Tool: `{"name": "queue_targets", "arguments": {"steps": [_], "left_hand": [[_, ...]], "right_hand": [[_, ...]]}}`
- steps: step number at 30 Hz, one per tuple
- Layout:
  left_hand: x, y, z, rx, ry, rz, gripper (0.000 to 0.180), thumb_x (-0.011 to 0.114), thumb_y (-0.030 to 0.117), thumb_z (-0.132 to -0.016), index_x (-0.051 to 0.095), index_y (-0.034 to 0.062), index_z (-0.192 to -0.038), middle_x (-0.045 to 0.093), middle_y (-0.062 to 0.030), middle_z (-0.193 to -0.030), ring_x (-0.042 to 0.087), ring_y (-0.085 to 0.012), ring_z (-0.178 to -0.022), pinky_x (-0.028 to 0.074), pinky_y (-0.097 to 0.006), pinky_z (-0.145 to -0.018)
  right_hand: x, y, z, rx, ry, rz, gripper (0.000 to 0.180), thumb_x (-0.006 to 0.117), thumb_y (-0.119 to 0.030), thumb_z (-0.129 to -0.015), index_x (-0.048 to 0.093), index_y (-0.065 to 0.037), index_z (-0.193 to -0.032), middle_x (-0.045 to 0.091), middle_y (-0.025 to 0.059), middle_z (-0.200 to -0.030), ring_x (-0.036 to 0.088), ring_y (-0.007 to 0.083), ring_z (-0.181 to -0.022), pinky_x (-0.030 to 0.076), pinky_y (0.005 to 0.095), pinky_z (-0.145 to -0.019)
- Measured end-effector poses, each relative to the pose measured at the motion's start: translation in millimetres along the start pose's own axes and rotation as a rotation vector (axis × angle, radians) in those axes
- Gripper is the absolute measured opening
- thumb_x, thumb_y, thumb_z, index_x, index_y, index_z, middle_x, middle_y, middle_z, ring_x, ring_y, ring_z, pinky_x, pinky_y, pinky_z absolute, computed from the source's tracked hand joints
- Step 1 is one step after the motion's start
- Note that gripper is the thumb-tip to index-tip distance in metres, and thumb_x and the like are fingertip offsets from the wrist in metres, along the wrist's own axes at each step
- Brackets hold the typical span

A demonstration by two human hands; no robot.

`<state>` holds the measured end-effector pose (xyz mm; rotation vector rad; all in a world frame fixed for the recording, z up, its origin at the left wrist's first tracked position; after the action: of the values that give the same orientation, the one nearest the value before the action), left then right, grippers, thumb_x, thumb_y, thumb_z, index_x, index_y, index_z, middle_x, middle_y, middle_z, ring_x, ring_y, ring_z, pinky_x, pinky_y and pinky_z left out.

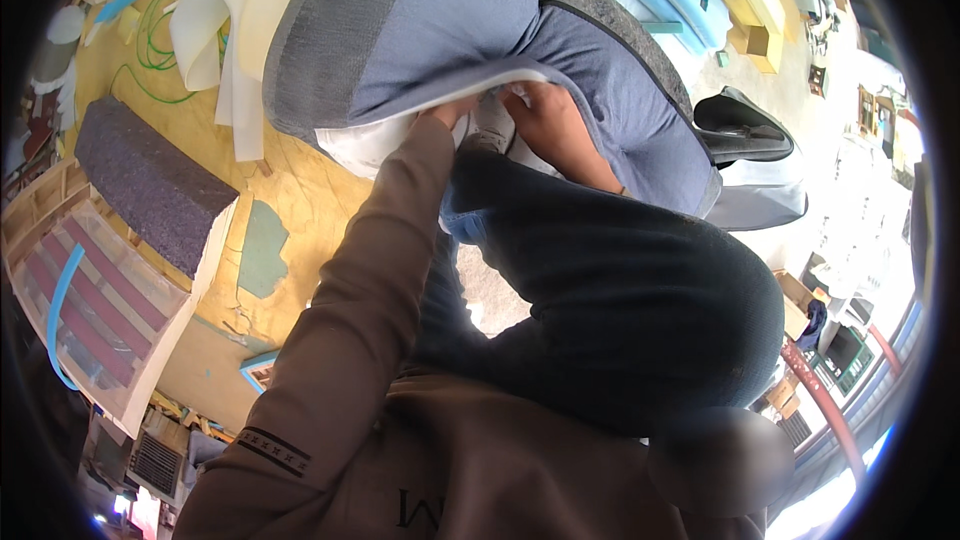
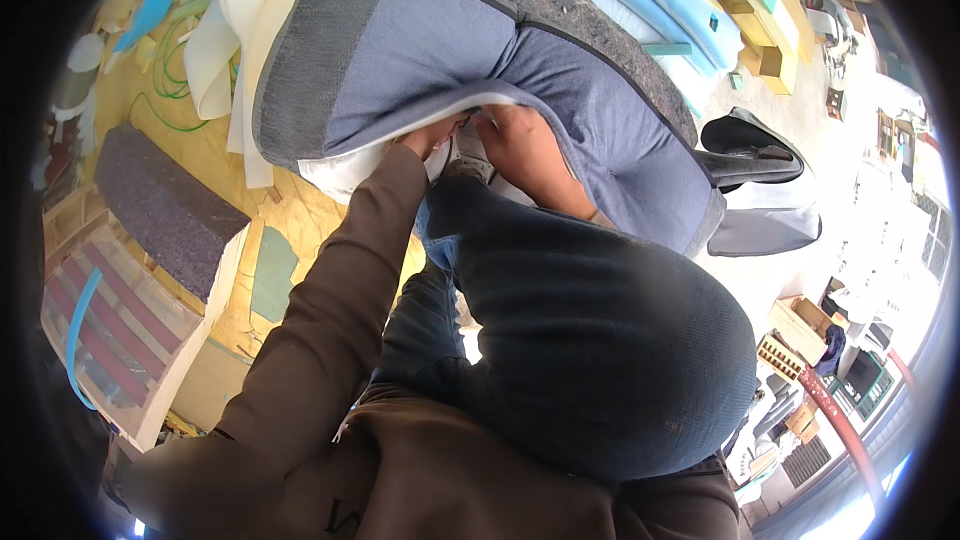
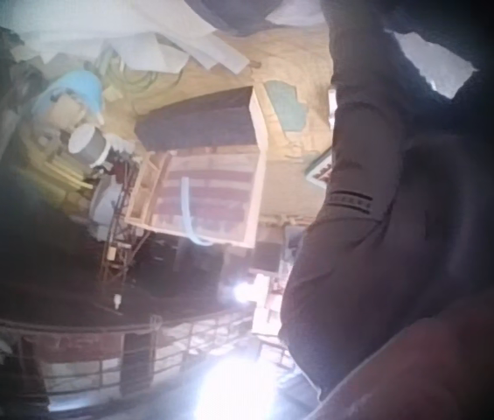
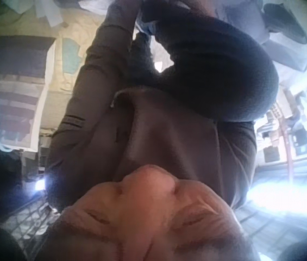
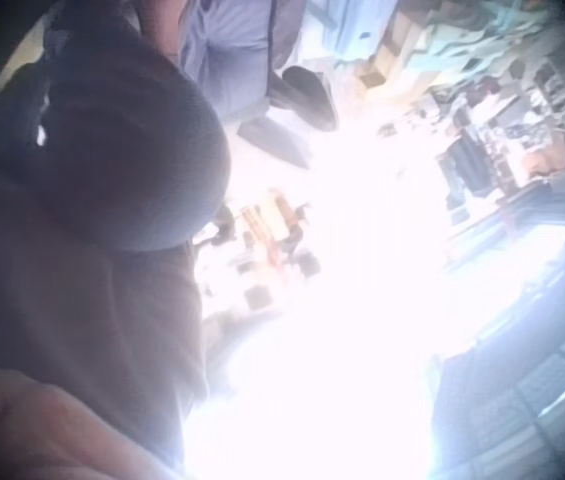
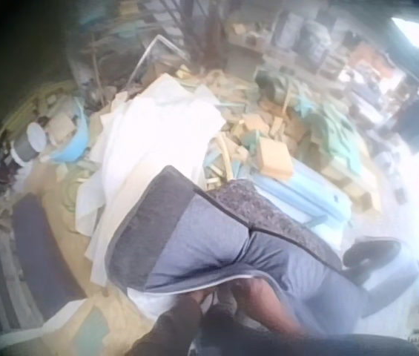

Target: The person hand-sews a grey cushion cover, repeatedly inserting a needle and pulling thread through the fabric to close the seam. The person adjusts the cushion and cover with both hands, then zips the cover closed at the end.

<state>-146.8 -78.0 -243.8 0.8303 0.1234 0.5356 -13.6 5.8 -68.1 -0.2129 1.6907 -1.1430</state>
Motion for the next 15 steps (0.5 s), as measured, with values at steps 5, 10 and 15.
{"name": "queue_targets", "arguments": {"steps": [5, 10, 15], "left_hand": [[-3.2, 1.2, 2.6, -0.001, 0.003, 0.006, 0.031, 0.063, 0.035, -0.108, 0.069, 0.0138, -0.086, 0.059, 0.0018, -0.068, 0.047, -0.0071, -0.054, 0.034, -0.027, -0.048], [-3.5, 1.4, 4.1, 0.001, 0.007, 0.005, 0.031, 0.063, 0.035, -0.108, 0.070, 0.0137, -0.087, 0.060, 0.0016, -0.068, 0.047, -0.0070, -0.054, 0.034, -0.027, -0.048], [-5.6, -0.2, -3.1, 0.005, 0.005, -0.001, 0.030, 0.063, 0.035, -0.108, 0.070, 0.0136, -0.088, 0.060, 0.0015, -0.068, 0.047, -0.0070, -0.054, 0.034, -0.027, -0.048]], "right_hand": [[25.5, 20.8, 4.3, 0.020, 0.018, 0.247, 0.019, 0.070, -0.020, -0.098, 0.077, -0.005, -0.107, 0.077, 0.0236, -0.098, 0.074, 0.0471, -0.091, 0.059, 0.0552, -0.076], [47.7, 29.6, -14.7, -0.125, -0.090, 0.544, 0.015, 0.068, -0.015, -0.090, 0.080, -0.007, -0.092, 0.078, 0.0205, -0.097, 0.076, 0.0430, -0.089, 0.060, 0.0534, -0.076], [53.1, 44.7, -11.0, -0.036, -0.104, 0.595, 0.013, 0.068, -0.013, -0.089, 0.079, -0.007, -0.094, 0.078, 0.0187, -0.095, 0.076, 0.0405, -0.087, 0.060, 0.0527, -0.073]]}}
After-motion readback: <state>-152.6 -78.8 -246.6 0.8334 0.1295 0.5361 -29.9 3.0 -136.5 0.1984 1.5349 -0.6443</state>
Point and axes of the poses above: each hand's wrist, its own z-axis away from the middle knuckle, its own x-axis out of the palm, y = z × x, the point moved 6 cm from there along -z, towards the middle knuckle
